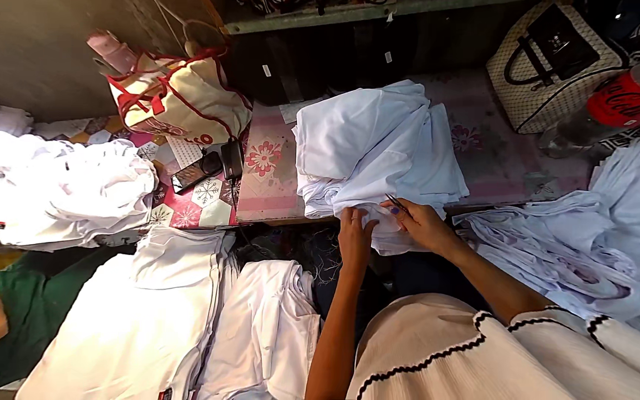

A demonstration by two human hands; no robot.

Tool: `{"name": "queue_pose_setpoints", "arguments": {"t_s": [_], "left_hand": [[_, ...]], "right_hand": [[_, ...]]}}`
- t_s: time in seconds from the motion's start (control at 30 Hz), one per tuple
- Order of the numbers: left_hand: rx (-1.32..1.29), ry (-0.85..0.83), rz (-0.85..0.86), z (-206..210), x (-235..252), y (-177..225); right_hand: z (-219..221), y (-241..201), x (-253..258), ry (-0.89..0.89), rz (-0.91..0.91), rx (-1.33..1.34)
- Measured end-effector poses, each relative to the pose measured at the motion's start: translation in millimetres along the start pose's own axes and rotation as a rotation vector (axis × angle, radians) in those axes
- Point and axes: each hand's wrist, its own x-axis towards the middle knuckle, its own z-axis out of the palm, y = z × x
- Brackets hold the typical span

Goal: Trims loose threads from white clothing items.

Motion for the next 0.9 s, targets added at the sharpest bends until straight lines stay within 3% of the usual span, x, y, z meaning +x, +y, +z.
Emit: {"name": "queue_pose_setpoints", "arguments": {"t_s": [0.03,0.13,0.17,0.2,0.3,0.37,0.7,0.9], "left_hand": [[0.031,-0.044,-0.017,6.1,-3.9,-5.3],[0.122,-0.415,-0.206,-11.8,-27.0,4.7],[0.119,-0.453,-0.242,-18.7,-34.7,10.2],[0.094,-0.404,-0.233,-22.4,-41.5,14.3],[-0.016,0.023,-0.014,-3.3,-42.4,7.8],[-0.013,0.146,0.047,17.6,-31.7,-7.7],[0.031,0.246,0.052,31.6,-27.3,-23.0],[-0.338,0.222,-0.064,15.5,-37.8,-26.0]], "right_hand": [[-1.7,-1.7,-4.2,0.009,0.001,0.008],[-13.7,-0.7,-16.0,0.026,0.032,0.132],[-16.8,-0.9,-19.9,0.0,0.069,0.213],[-17.9,-1.5,-22.3,-0.04,0.112,0.303],[-7.9,-7.1,-20.0,-0.223,0.258,0.54],[4.5,-7.2,-13.3,-0.327,0.352,0.677],[14.2,4.4,-10.9,-0.461,0.45,0.726],[24.0,18.1,-7.8,-0.467,0.505,0.633]]}}
